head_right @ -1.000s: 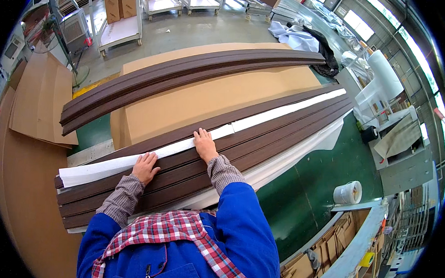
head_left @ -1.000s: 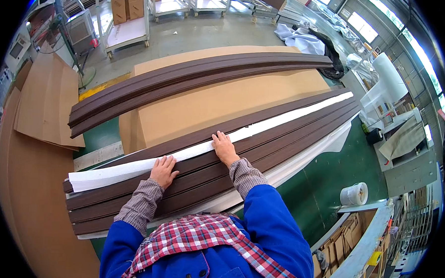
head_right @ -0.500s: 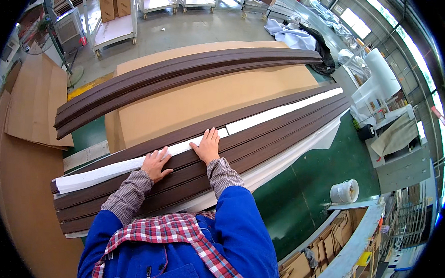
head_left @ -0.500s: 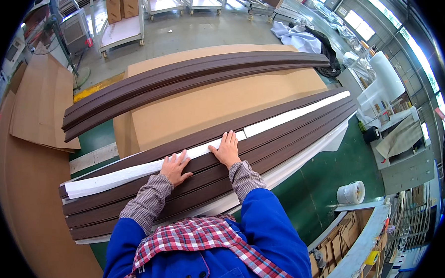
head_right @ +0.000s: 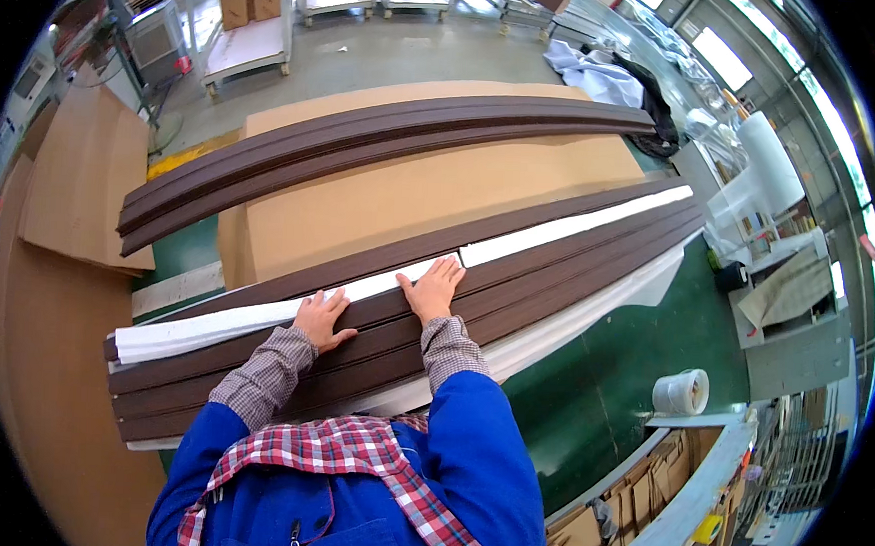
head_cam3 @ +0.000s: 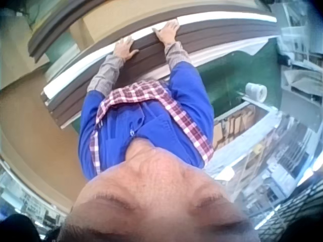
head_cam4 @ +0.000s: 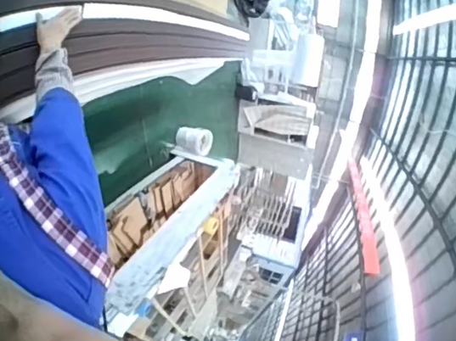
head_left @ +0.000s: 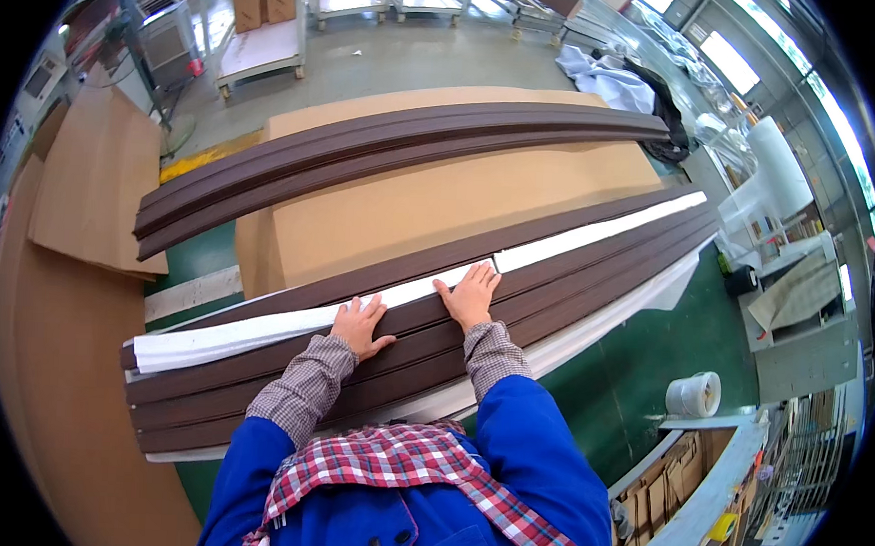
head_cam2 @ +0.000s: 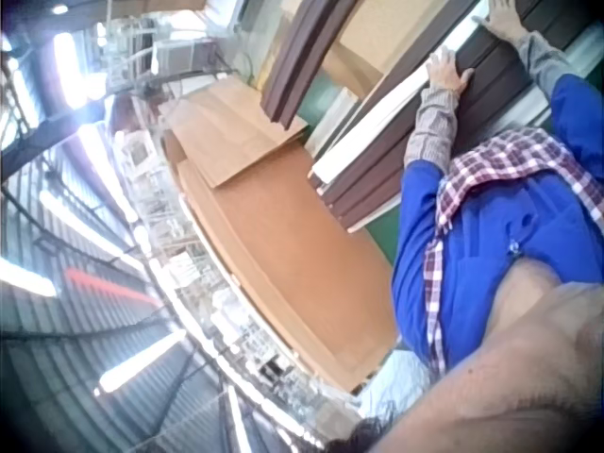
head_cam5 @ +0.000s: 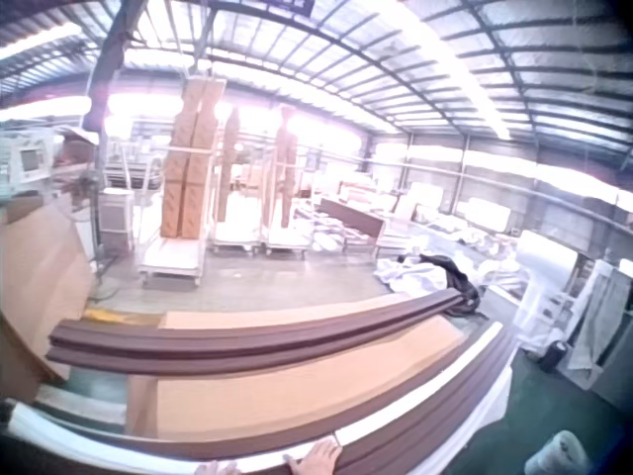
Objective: The person cuts white foam sheets with a utility knife, places them between brown wooden slats, and then applies a white protective film over the assembled stack. The person works at a table in a factory setting.
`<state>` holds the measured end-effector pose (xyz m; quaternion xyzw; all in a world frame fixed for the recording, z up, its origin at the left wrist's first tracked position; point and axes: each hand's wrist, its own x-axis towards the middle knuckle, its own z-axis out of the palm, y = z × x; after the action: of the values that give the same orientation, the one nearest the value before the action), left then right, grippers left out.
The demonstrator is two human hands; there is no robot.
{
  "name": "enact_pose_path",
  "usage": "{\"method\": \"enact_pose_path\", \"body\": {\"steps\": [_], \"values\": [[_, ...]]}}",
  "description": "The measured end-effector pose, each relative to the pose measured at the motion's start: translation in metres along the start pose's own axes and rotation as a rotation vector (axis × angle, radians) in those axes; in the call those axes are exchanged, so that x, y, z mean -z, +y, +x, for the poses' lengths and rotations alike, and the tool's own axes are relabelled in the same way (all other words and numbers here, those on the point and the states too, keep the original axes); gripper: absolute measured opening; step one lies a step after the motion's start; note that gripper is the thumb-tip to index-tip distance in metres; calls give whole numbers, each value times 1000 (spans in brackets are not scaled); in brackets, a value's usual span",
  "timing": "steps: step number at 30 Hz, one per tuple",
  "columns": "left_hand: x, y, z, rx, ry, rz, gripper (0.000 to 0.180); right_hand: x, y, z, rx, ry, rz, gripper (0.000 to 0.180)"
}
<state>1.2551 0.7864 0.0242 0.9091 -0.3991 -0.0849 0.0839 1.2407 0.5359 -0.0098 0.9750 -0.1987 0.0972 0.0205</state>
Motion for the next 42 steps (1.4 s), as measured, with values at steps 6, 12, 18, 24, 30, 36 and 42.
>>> {"method": "enact_pose_path", "body": {"steps": [6,12,18,24,30,36,42], "values": [[-17,-35,-34,145,242,-145,47,7,2,-3,-54,35,34,87],[-16,-108,-136,474,328,167,37,10,-4,4,-90,-399,-73,105],[-14,-155,-170,429,264,249,47,17,-19,6,-52,-389,-171,91],[-12,-174,-167,227,184,199,41,-3,-38,-17,394,-155,235,47],[-21,-174,-163,247,247,210,29,-2,-58,-45,441,-211,103,54],[-8,-169,-162,298,171,-16,22,17,-60,-41,417,-349,39,64],[-17,-166,-186,240,70,132,33,16,-54,-42,392,-355,72,66]]}}
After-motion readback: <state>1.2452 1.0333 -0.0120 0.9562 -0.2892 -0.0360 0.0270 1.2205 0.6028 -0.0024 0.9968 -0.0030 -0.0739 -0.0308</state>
